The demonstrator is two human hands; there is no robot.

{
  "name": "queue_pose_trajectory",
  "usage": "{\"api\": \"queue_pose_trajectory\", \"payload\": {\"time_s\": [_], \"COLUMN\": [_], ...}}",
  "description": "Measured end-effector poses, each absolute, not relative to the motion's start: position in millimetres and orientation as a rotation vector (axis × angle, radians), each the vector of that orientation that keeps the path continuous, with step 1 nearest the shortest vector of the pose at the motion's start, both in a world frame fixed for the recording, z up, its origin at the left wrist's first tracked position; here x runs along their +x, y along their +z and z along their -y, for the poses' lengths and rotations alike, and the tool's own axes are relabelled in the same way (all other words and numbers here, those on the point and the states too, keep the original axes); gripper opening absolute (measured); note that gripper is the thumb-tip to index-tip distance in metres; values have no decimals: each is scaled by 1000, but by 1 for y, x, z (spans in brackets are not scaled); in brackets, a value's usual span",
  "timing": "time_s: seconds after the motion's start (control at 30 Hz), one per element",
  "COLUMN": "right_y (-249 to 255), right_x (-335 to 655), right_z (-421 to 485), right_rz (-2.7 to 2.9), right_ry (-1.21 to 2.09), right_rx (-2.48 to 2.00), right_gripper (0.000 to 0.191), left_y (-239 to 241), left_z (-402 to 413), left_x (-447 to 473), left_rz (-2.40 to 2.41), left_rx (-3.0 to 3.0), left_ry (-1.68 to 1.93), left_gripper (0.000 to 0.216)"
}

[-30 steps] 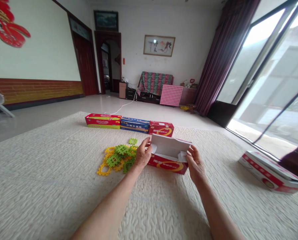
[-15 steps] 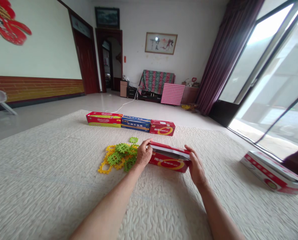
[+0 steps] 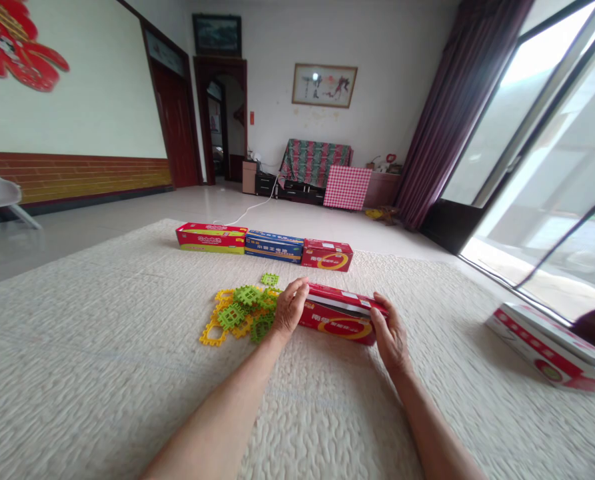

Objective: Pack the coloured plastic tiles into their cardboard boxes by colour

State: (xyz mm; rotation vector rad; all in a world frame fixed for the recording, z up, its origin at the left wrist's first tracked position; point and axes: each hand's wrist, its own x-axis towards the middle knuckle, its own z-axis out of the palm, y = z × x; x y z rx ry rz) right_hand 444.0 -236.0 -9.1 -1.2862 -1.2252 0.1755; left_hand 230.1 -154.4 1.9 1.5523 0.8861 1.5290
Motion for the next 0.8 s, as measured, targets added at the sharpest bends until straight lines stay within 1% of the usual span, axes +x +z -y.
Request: {"api": "queue_pose_trajectory", "payload": {"time_s": [0.2, 0.37, 0.8], "right_y": [-11, -14, -14], "right_x": [443, 445, 444], "right_z": [237, 236, 235], "right_rz": [1258, 1267, 1242], "right_ry": [129, 144, 165], "right_rx": [-1261, -1254, -1245], "right_gripper": [39, 34, 33], "left_y": [-3, -6, -13], "left_z": [151, 149, 144], "left_x": [233, 233, 231], "left_rz": [-871, -862, -838], "left_rx": [1535, 1559, 1591], "left_ry": [1544, 1550, 1581], "left_gripper": [33, 36, 39]}}
